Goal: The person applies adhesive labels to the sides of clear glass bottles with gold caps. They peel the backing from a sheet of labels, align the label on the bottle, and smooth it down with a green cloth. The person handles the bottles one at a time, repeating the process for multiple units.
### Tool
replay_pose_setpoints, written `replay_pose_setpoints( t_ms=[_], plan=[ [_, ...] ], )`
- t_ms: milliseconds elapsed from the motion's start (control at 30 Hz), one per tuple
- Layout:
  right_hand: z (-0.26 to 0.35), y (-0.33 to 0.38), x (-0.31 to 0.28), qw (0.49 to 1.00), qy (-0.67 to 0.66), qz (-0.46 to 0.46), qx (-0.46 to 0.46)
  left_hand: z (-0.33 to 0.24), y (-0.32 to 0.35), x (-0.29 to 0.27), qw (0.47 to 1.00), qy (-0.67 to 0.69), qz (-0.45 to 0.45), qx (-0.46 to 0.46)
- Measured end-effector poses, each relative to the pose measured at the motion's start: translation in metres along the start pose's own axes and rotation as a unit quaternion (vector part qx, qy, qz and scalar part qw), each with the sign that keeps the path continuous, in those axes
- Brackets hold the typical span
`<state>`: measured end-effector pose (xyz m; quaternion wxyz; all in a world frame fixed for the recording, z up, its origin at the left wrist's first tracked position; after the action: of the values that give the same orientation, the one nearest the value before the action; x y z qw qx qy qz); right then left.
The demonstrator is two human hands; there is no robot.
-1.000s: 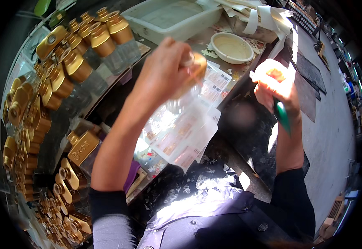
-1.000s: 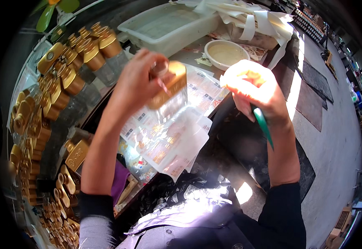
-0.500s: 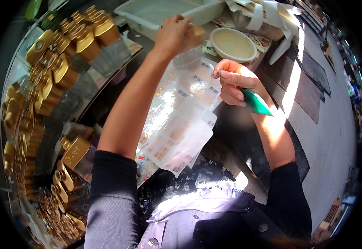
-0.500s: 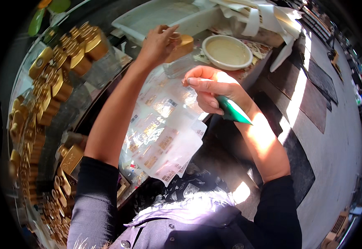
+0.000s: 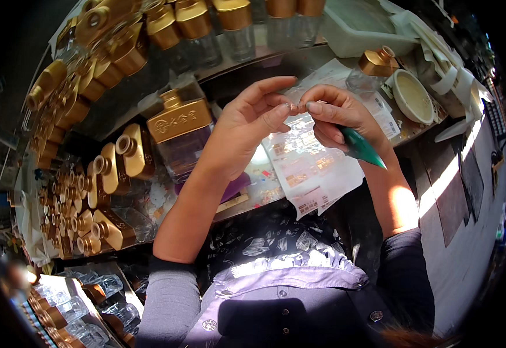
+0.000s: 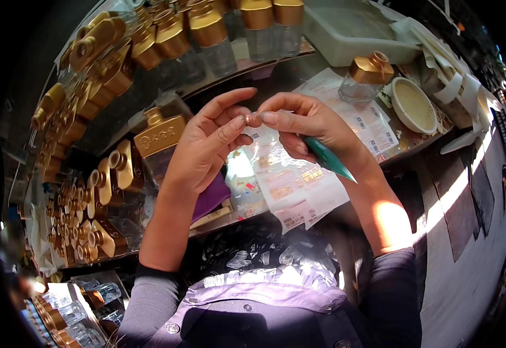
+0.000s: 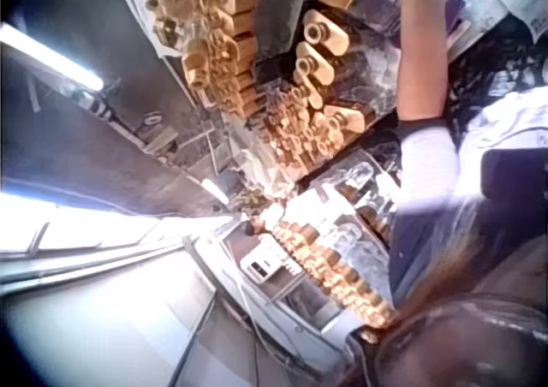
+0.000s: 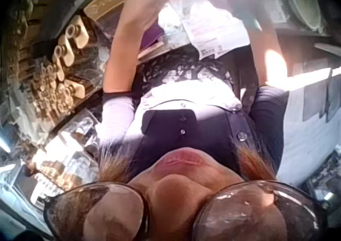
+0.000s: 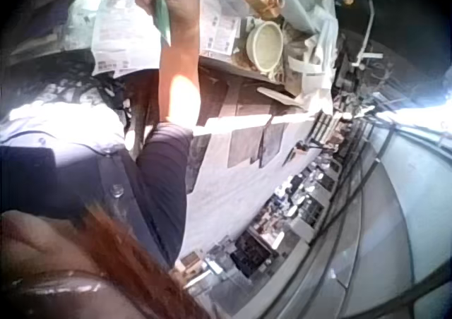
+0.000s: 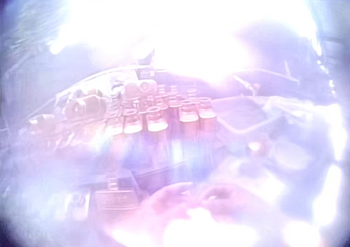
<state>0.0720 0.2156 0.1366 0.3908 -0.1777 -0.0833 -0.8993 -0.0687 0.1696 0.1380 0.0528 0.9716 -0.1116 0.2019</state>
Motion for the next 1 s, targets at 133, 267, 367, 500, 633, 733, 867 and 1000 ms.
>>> replay_pose_setpoints(
  t_ms=[133,267,367,500,633,733,867,1000],
  plan=[
    [-0.013,-0.023,0.031,0.999,0.010,0.034,0.016,-0.018,0.029,-0.034,0.995,-0.040,-0.060,0.064],
    [-0.017,-0.038,0.053,0.998,0.058,0.027,0.029,-0.029,0.050,-0.059,0.987,-0.056,-0.115,0.096],
    [-0.019,-0.048,0.061,0.993,0.112,0.015,0.013,-0.034,0.059,-0.073,0.976,-0.088,-0.157,0.125],
    [-0.022,-0.063,0.069,0.986,0.168,-0.002,-0.008,-0.040,0.066,-0.090,0.959,-0.152,-0.202,0.127],
    [-0.021,-0.078,0.068,0.966,0.254,0.006,-0.045,-0.056,0.074,-0.117,0.908,-0.247,-0.288,0.178],
    [-0.015,-0.093,0.072,0.947,0.309,0.020,-0.083,-0.063,0.074,-0.142,0.832,-0.351,-0.347,0.254],
    [-0.014,-0.118,0.093,0.950,0.296,0.071,-0.074,-0.050,0.072,-0.170,0.821,-0.356,-0.399,0.200],
    [-0.021,-0.137,0.113,0.973,0.199,0.115,-0.034,-0.044,0.070,-0.175,0.868,-0.264,-0.390,0.160]
  ],
)
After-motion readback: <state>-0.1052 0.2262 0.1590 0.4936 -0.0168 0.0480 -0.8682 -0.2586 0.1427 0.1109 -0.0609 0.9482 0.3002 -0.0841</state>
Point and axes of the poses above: each hand's wrist, its own y-axis away from the middle knuckle, its own x-axis out of the palm, z = x × y, the point moved 6 cm from there along -y, towards the middle knuckle, and after that the axes turned 7 degrees about -x, right-handed, at the moved point
